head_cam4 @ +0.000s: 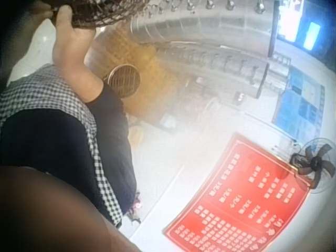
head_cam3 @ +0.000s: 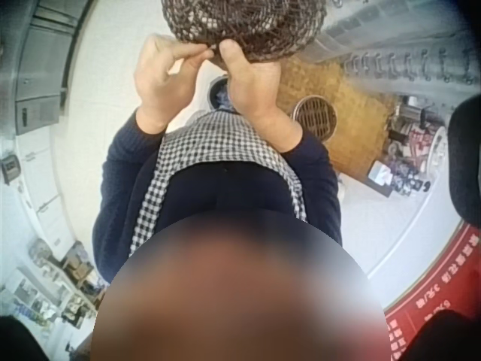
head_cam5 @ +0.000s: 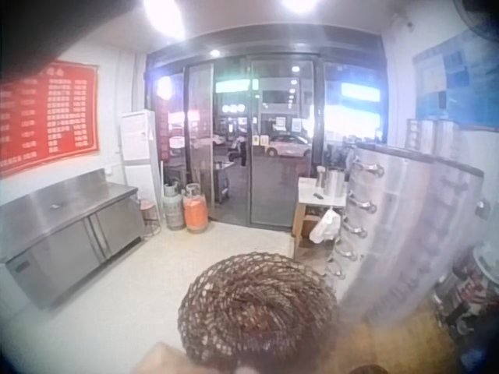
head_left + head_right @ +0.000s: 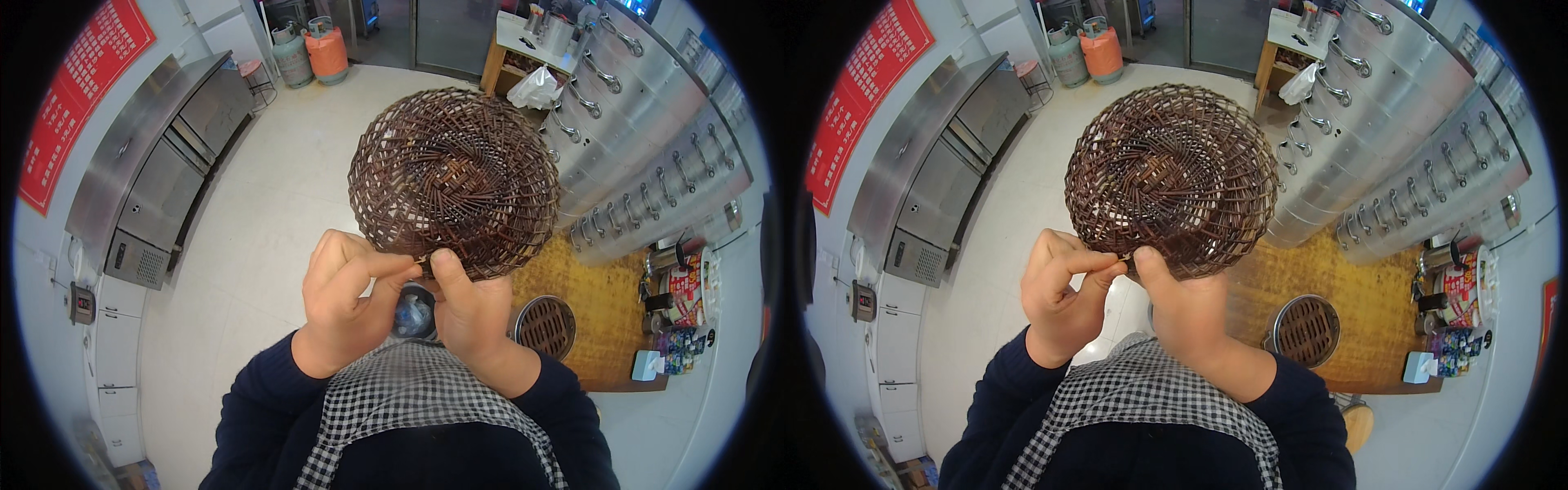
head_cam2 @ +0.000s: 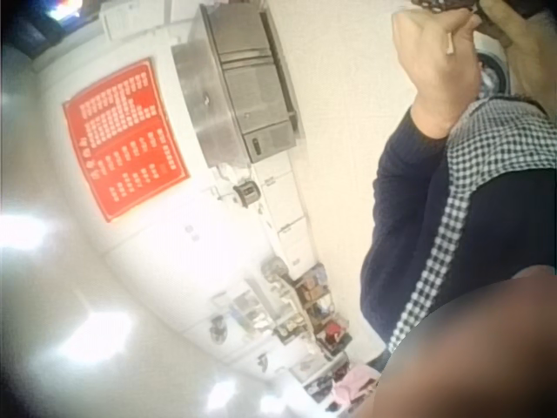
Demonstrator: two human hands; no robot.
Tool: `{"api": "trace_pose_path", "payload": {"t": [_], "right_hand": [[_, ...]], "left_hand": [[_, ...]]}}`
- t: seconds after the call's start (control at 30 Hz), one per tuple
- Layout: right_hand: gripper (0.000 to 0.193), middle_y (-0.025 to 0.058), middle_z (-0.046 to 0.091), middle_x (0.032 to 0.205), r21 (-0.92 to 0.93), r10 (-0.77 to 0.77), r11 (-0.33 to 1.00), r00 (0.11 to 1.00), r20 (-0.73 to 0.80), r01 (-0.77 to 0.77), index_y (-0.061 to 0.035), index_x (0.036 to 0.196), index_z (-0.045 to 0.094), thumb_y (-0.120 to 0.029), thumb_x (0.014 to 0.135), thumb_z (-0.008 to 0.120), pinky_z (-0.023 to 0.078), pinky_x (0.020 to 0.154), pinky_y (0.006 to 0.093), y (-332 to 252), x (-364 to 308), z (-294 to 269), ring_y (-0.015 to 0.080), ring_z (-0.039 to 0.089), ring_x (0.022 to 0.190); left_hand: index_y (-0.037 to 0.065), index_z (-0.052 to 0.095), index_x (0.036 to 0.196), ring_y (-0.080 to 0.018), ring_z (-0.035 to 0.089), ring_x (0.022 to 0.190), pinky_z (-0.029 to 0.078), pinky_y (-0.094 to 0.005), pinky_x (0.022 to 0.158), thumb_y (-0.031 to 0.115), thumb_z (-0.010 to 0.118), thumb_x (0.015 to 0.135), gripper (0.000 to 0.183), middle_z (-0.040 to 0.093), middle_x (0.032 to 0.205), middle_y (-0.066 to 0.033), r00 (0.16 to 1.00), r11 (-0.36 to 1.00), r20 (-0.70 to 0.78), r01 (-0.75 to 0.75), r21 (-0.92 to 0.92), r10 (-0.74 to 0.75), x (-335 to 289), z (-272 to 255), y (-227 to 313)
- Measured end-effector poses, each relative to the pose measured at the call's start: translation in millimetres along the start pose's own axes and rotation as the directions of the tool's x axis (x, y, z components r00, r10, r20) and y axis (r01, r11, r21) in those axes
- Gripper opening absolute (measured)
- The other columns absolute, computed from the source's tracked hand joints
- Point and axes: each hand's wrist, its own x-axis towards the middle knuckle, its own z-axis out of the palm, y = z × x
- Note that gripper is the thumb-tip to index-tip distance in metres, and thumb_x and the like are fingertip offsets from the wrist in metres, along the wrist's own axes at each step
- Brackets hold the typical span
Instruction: The person repairs a woven basket by hand, repeatedly adjusting and tucking the edges. They then place the basket on a table, open a refrigerator, and pack items into a plastic bag.
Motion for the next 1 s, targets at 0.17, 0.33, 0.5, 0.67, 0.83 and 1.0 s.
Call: {"api": "trace_pose_path", "payload": {"t": [0.17,0.33,0.5,0.67,0.83,1.0], "right_hand": [[0.025,0.0064,0.065,0.114,0.031,-0.026,0.999,1.0,0.005,0.026,0.0029,0.118,0.06,-0.002,0.094,0.06,0.05,0.09,0.0305,2.6,0.8,0.7,0.0144,0.061,0.101],[0.024,0.0064,0.064,0.115,0.006,-0.022,1.0,1.0,-0.001,0.022,0.003,0.118,0.06,-0.001,0.094,0.06,0.05,0.09,0.0302,3.7,-0.8,0.1,0.0146,0.061,0.101],[0.023,0.0083,0.064,0.115,0.015,0.003,1.0,1.0,0.008,-0.003,0.004,0.117,0.059,0.0,0.094,0.058,0.053,0.088,0.0305,-0.3,-3.7,0.1,0.016,0.062,0.1],[0.025,0.0119,0.063,0.116,0.086,0.024,0.996,0.999,0.036,-0.027,0.0052,0.12,0.056,0.0,0.095,0.056,0.057,0.088,0.0338,-4.5,-6.4,2.5,0.0199,0.064,0.102],[0.028,0.012,0.062,0.118,0.101,-0.002,0.995,0.998,0.059,-0.004,0.001,0.125,0.053,-0.005,0.098,0.056,0.057,0.087,0.0344,-5.0,-11.2,6.9,0.0211,0.064,0.102],[0.03,0.0117,0.062,0.12,0.096,-0.012,0.995,0.998,0.067,0.006,-0.0012,0.128,0.051,-0.008,0.099,0.056,0.056,0.087,0.0347,-6.6,-15.2,7.4,0.0212,0.064,0.104]], "left_hand": [[0.003,0.068,0.083,-0.0156,0.051,0.066,0.04,-0.0271,0.057,-0.005,0.081,0.07,0.02,0.056,0.073,-0.0053,0.999,0.999,-0.008,0.031,-0.011,-0.032,0.4,0.7,-0.7],[0.004,0.07,0.081,-0.018,0.051,0.064,0.041,-0.0288,0.055,-0.006,0.078,0.067,0.019,0.057,0.07,-0.0045,0.995,0.994,-0.014,0.097,-0.044,-0.097,1.7,0.7,1.9],[0.002,0.068,0.083,-0.0171,0.052,0.068,0.042,-0.0265,0.058,-0.007,0.08,0.068,0.021,0.055,0.073,-0.0049,0.998,0.998,0.033,-0.055,0.034,0.054,0.5,-2.4,1.4],[0.002,0.069,0.084,-0.0177,0.053,0.068,0.043,-0.027,0.059,-0.007,0.082,0.066,0.025,0.054,0.074,-0.0054,0.982,0.984,0.062,-0.177,0.013,0.176,-0.3,-7.7,-4.0],[0.002,0.069,0.085,-0.017,0.053,0.068,0.042,-0.0271,0.058,-0.007,0.082,0.067,0.024,0.054,0.075,-0.0057,0.996,0.996,0.018,-0.084,-0.014,0.084,-3.7,-8.1,1.6],[0.002,0.069,0.083,-0.0169,0.052,0.066,0.041,-0.0275,0.056,-0.005,0.081,0.068,0.021,0.055,0.073,-0.0051,0.996,0.996,-0.009,-0.087,0.033,0.087,-1.5,-7.4,9.2]]}}
